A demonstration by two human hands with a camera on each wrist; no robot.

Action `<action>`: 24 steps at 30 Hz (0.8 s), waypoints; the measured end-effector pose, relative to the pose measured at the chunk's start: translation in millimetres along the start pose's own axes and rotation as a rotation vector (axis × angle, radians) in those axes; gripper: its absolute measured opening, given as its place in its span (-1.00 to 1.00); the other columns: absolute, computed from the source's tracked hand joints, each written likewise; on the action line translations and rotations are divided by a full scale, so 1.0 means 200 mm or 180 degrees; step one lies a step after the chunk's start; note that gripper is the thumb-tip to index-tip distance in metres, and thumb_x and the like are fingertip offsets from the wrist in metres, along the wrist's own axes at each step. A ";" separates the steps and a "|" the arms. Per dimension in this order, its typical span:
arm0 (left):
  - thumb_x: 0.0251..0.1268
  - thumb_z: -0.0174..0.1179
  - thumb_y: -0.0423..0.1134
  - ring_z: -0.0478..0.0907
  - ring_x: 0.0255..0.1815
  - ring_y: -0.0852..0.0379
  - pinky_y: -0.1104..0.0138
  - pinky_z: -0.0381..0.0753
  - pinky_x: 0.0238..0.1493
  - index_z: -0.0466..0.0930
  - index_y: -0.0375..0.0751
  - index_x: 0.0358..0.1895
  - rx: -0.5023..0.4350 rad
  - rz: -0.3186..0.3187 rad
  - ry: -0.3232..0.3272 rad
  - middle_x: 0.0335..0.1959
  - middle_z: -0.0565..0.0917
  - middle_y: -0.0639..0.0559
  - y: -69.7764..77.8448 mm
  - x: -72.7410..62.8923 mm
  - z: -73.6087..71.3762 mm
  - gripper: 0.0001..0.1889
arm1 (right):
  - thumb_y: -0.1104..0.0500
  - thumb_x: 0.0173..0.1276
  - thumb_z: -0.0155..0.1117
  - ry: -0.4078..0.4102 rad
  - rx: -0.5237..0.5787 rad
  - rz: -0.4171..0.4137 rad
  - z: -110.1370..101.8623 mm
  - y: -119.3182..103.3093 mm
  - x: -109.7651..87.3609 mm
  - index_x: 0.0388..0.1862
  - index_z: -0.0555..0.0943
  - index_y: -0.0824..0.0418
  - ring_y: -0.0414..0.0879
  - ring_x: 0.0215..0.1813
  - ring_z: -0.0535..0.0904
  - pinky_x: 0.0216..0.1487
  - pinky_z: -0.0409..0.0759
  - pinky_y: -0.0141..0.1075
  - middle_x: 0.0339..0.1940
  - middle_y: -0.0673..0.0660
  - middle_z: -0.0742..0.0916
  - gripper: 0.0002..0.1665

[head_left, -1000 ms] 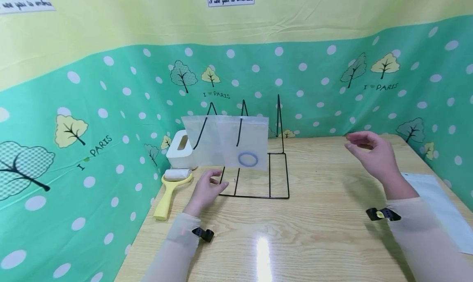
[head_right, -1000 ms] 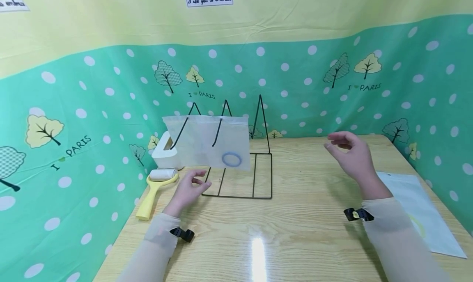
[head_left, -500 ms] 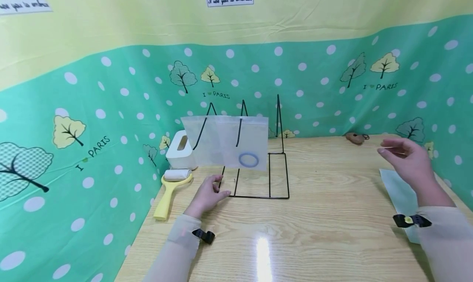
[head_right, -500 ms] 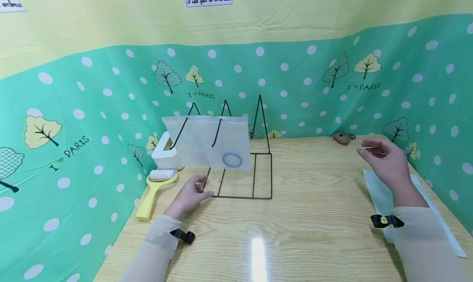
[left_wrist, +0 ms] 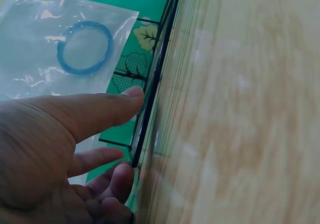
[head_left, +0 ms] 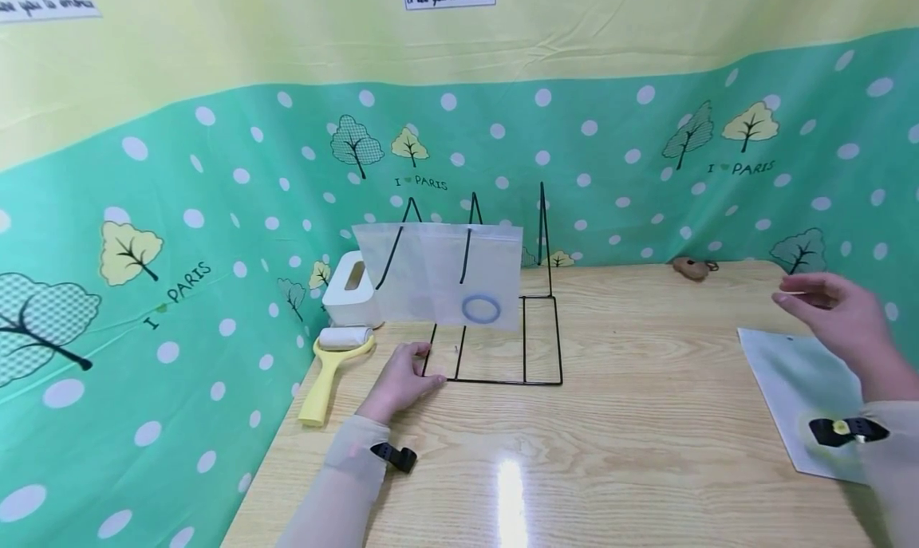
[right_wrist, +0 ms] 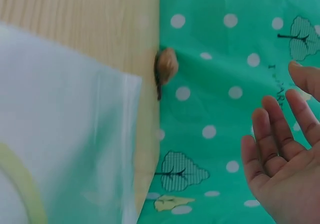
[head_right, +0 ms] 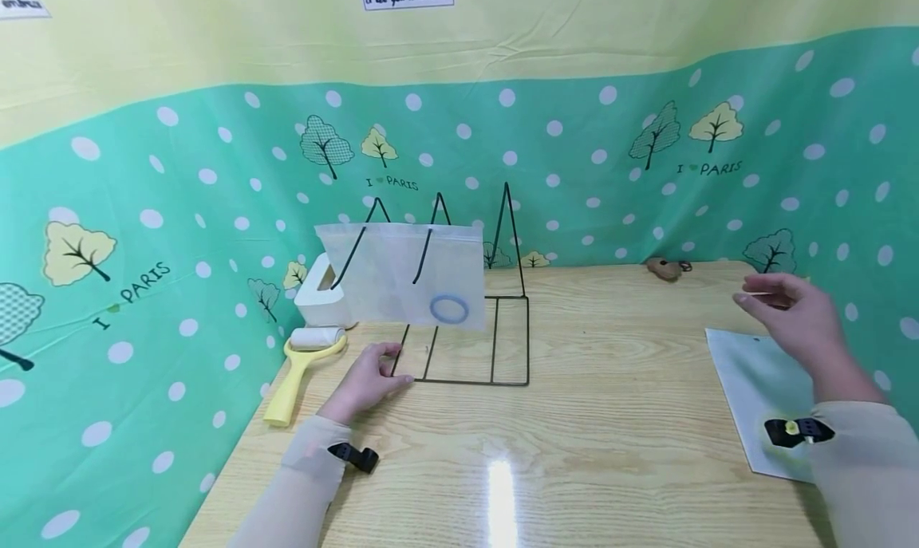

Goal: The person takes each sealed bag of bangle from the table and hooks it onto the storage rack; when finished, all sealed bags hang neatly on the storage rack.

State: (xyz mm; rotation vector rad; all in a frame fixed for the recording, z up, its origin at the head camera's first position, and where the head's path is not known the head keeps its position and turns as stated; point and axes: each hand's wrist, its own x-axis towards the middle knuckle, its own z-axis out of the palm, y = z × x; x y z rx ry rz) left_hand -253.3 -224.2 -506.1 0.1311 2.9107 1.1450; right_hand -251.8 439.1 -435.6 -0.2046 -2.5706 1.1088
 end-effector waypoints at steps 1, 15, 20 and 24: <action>0.18 0.59 -0.16 0.48 -0.20 0.07 0.18 0.52 -0.16 0.49 -0.30 0.42 -0.0006 -0.0008 -0.0001 0.00 0.52 -0.11 0.00 0.00 0.00 -0.25 | -0.22 0.54 0.27 -0.0006 -0.0009 -0.0008 -0.01 0.01 0.00 0.29 0.54 0.26 -0.56 -0.18 0.38 -0.31 0.41 -0.61 -0.12 -0.46 0.50 -0.35; 0.16 0.59 -0.20 0.49 -0.26 0.12 0.24 0.52 -0.22 0.50 -0.38 0.39 -0.0005 0.0135 0.0069 0.02 0.55 -0.07 -0.05 0.02 0.01 -0.26 | -0.25 0.52 0.27 -0.0064 -0.0054 0.0169 -0.05 0.19 0.06 0.30 0.53 0.26 -0.54 -0.19 0.37 -0.34 0.44 -0.55 -0.09 -0.34 0.54 -0.31; 0.17 0.58 -0.20 0.49 -0.24 0.11 0.23 0.52 -0.17 0.50 -0.41 0.38 0.0010 0.0151 0.0072 0.01 0.56 -0.09 -0.04 0.02 0.01 -0.26 | -0.24 0.51 0.29 -0.0057 -0.0086 0.0255 -0.07 0.30 0.06 0.32 0.50 0.36 -0.54 -0.23 0.38 -0.36 0.43 -0.55 -0.08 -0.23 0.56 -0.25; 0.18 0.58 -0.21 0.49 -0.23 0.11 0.21 0.53 -0.16 0.50 -0.42 0.39 0.0017 0.0139 0.0052 0.03 0.56 -0.11 -0.03 0.01 0.01 -0.26 | -0.27 0.49 0.30 -0.0188 -0.0194 0.0325 -0.08 0.38 0.08 0.36 0.46 0.43 -0.50 -0.22 0.38 -0.38 0.44 -0.49 -0.05 -0.10 0.62 -0.15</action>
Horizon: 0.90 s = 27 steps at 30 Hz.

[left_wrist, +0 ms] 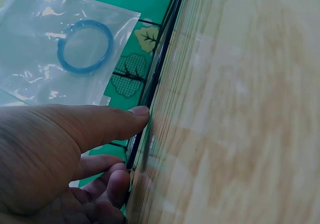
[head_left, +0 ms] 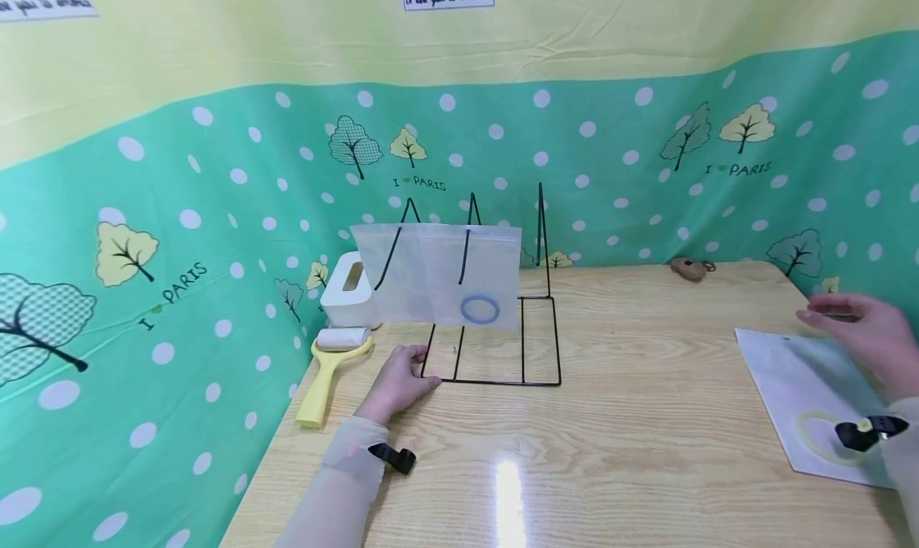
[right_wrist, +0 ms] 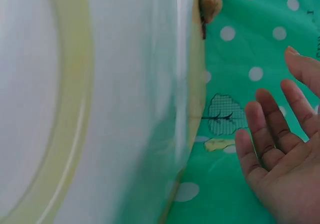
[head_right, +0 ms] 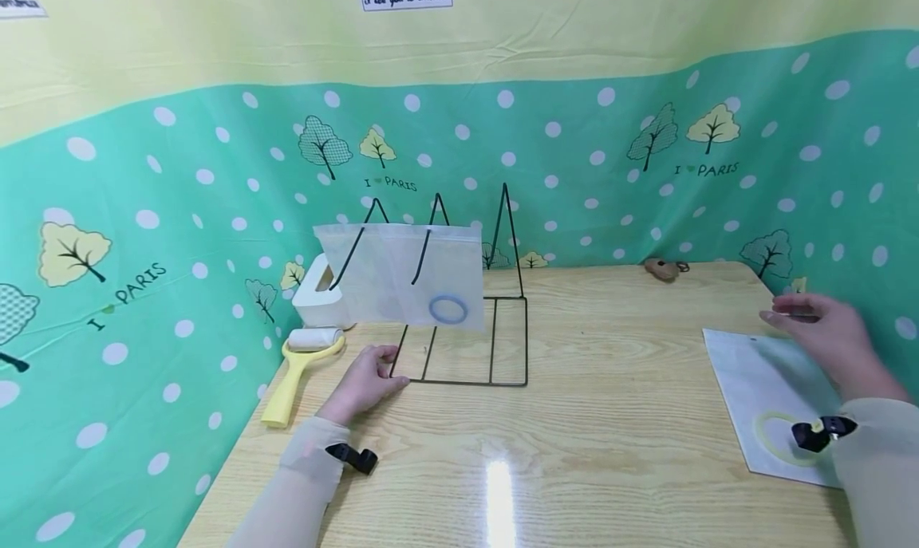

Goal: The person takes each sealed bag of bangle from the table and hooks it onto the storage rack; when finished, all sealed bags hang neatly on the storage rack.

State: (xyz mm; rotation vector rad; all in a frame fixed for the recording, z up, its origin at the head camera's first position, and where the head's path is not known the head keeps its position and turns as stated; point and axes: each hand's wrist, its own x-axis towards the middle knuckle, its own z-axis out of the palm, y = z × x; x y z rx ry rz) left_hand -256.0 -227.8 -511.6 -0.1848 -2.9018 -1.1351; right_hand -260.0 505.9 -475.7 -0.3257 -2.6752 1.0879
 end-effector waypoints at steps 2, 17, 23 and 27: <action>0.18 0.58 -0.21 0.49 -0.23 0.11 0.21 0.53 -0.16 0.50 -0.41 0.39 0.0008 -0.0002 -0.0004 0.03 0.56 -0.11 0.00 0.00 0.00 -0.26 | -0.29 0.48 0.30 -0.0074 -0.0055 -0.0002 0.00 0.04 0.01 0.37 0.45 0.43 -0.46 -0.19 0.40 -0.26 0.46 -0.39 -0.11 -0.18 0.64 -0.12; 0.17 0.59 -0.19 0.50 -0.22 0.12 0.23 0.54 -0.17 0.51 -0.37 0.39 0.0014 -0.0002 -0.0004 0.03 0.56 -0.08 -0.01 0.00 0.00 -0.26 | -0.22 0.52 0.29 -0.0644 -0.0205 0.0015 0.06 0.15 0.05 0.50 0.20 0.61 0.63 0.34 0.22 0.20 0.29 0.48 0.41 0.71 0.30 0.05; 0.17 0.59 -0.20 0.49 -0.24 0.12 0.22 0.53 -0.19 0.51 -0.37 0.40 -0.0005 -0.0015 0.0002 0.02 0.55 -0.07 -0.01 0.00 0.00 -0.26 | -0.22 0.47 0.36 -0.0781 -0.0380 -0.0141 0.08 0.18 0.09 0.47 0.19 0.66 0.63 0.29 0.27 0.11 0.40 0.40 0.40 0.74 0.28 0.10; 0.17 0.59 -0.20 0.48 -0.25 0.12 0.22 0.52 -0.20 0.51 -0.38 0.40 0.0022 0.0004 -0.0006 0.01 0.56 -0.08 -0.01 0.00 0.00 -0.26 | -0.18 0.44 0.41 -0.0778 -0.0440 -0.0195 0.09 0.18 0.10 0.44 0.22 0.67 0.61 0.24 0.31 0.04 0.46 0.31 0.37 0.73 0.31 0.08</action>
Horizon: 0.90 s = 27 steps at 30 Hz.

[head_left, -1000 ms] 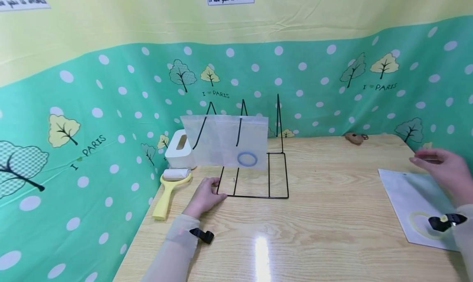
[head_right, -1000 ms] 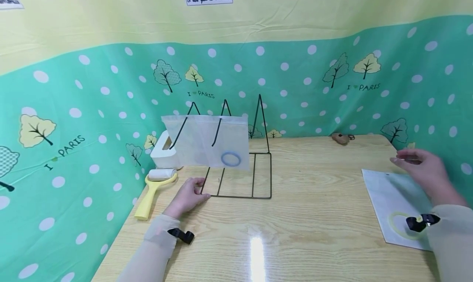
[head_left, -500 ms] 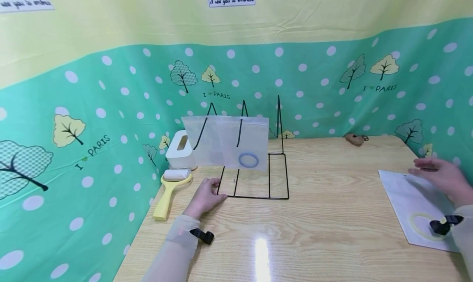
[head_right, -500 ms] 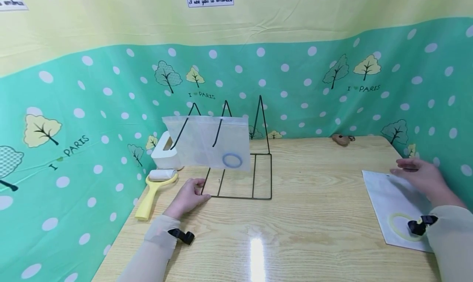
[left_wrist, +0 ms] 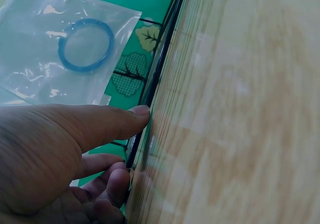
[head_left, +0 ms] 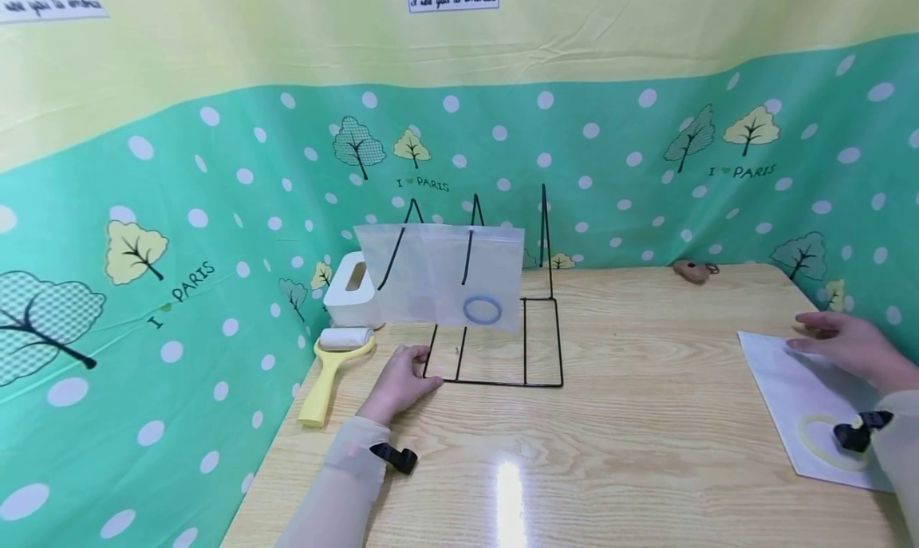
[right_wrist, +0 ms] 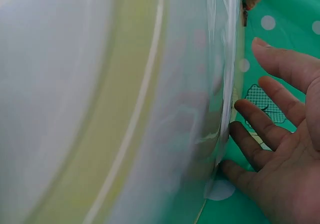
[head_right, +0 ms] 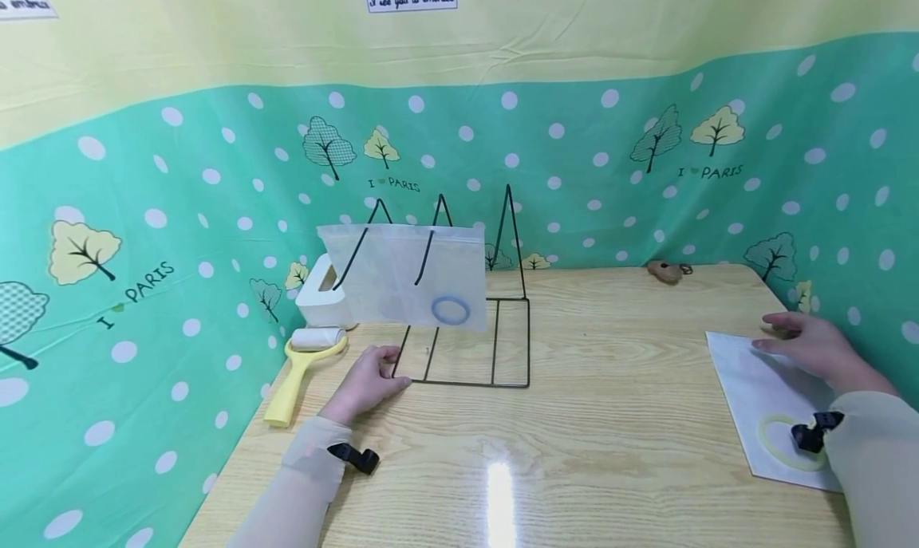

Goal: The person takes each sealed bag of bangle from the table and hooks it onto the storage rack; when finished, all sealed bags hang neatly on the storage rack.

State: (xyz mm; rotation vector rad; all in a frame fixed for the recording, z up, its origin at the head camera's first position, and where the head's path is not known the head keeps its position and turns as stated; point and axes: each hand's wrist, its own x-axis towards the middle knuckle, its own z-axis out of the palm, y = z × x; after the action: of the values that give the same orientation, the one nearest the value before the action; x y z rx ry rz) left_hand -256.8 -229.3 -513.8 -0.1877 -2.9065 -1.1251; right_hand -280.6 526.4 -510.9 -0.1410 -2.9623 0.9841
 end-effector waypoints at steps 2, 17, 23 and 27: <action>0.18 0.58 -0.20 0.48 -0.26 0.12 0.22 0.52 -0.19 0.51 -0.38 0.40 0.0010 -0.0012 0.0003 0.01 0.55 -0.07 0.00 0.00 0.00 -0.26 | -0.16 0.42 0.44 -0.0015 -0.0022 -0.0021 0.00 -0.01 0.00 0.44 0.24 0.66 0.60 0.22 0.33 0.01 0.47 0.27 0.35 0.73 0.33 0.07; 0.19 0.57 -0.22 0.46 -0.26 0.11 0.21 0.51 -0.19 0.52 -0.40 0.38 -0.0026 -0.0008 0.0018 -0.01 0.56 -0.10 0.03 -0.01 -0.01 -0.29 | 0.28 0.14 0.59 0.0004 -0.0197 0.0164 0.02 -0.04 0.02 0.35 0.34 0.62 0.58 0.13 0.37 0.06 0.41 0.38 0.22 0.69 0.44 -0.09; 0.19 0.57 -0.22 0.46 -0.25 0.10 0.21 0.52 -0.18 0.52 -0.39 0.38 -0.0048 -0.0026 0.0000 0.01 0.55 -0.11 0.04 -0.02 -0.01 -0.29 | 0.23 0.12 0.62 -0.0024 -0.0374 0.0094 0.00 -0.05 0.02 0.24 0.44 0.64 0.55 0.05 0.41 -0.02 0.47 0.34 0.09 0.68 0.50 -0.16; 0.20 0.57 -0.21 0.46 -0.25 0.10 0.21 0.52 -0.18 0.51 -0.39 0.39 -0.0039 -0.0034 -0.0015 0.01 0.55 -0.10 0.03 -0.01 0.00 -0.29 | 0.22 0.17 0.60 -0.0113 -0.0400 0.0126 -0.01 -0.04 0.03 0.13 0.55 0.60 0.47 -0.02 0.47 -0.09 0.49 0.27 -0.01 0.60 0.61 -0.32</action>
State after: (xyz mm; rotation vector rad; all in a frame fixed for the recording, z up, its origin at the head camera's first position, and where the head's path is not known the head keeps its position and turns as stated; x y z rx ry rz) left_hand -253.2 -225.7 -509.1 -0.1754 -2.9087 -1.1459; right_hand -286.4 521.8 -505.7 -0.1864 -3.0650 0.8123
